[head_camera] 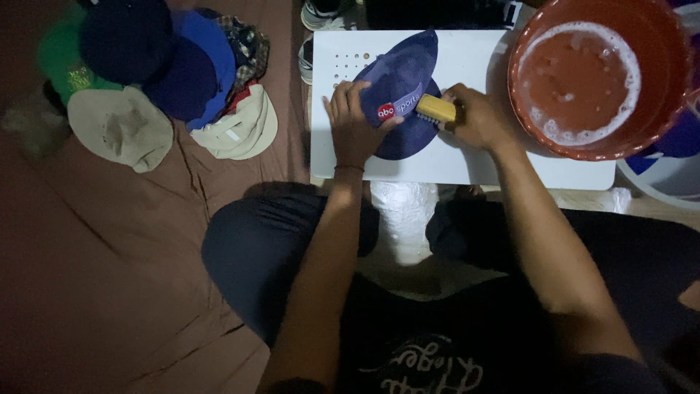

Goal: The person cleans a cap by scrubbing it with a brush dipped in soapy water from a bowl, handling the cap by its brim and crown.

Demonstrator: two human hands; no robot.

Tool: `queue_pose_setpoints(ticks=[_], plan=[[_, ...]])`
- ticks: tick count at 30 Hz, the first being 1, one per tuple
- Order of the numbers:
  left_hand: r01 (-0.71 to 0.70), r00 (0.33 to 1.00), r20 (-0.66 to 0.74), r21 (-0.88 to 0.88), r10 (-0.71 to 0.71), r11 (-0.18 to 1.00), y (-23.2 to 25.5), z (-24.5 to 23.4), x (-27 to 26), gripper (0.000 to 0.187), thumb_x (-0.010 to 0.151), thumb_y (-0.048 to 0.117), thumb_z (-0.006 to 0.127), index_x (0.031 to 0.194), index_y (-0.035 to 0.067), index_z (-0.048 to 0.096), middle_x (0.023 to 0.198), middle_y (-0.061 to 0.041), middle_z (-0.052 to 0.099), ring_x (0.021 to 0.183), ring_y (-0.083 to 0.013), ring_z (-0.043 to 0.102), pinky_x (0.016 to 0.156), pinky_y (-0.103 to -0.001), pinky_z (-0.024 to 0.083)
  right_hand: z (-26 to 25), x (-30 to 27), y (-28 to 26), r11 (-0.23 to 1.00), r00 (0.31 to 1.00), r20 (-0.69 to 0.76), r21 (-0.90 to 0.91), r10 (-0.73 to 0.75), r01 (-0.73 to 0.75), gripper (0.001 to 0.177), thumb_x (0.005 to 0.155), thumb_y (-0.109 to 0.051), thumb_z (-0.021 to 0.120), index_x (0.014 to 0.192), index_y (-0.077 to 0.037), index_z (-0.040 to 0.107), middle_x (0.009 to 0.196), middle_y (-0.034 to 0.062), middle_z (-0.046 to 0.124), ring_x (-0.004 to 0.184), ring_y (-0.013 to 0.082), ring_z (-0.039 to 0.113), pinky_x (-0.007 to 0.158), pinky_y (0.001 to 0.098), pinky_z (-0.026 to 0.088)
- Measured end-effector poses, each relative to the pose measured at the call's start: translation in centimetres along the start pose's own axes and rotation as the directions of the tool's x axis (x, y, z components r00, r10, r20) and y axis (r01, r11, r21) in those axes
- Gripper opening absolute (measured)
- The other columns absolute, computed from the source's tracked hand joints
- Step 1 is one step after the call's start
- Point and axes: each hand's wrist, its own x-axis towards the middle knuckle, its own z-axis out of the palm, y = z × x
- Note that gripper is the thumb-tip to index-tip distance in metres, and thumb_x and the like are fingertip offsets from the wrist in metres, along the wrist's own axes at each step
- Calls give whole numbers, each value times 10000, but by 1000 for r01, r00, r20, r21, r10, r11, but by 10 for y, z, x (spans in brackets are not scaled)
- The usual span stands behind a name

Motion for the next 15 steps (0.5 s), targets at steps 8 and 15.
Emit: queue_pose_setpoints(ticks=[8, 15], plan=[[-124, 960, -218, 229, 175, 966, 35, -5, 11, 617, 814, 599, 522, 1170, 98, 581, 1050, -71, 595, 1023, -283, 573, 1077, -518, 330, 17, -3, 8, 991, 971, 228, -129, 72, -43, 439, 674, -228, 727, 1085, -239, 574, 1007, 36, 705, 896, 275, 651, 738, 404, 436], [115, 958, -285, 448, 19, 887, 25, 12, -5, 589, 777, 462, 739, 1225, 133, 545, 1185, -110, 592, 1144, -313, 554, 1091, -565, 327, 28, -12, 4, 974, 961, 154, -40, 228, -225, 376, 688, -195, 699, 1043, -239, 585, 872, 61, 694, 754, 240, 638, 670, 366, 438]])
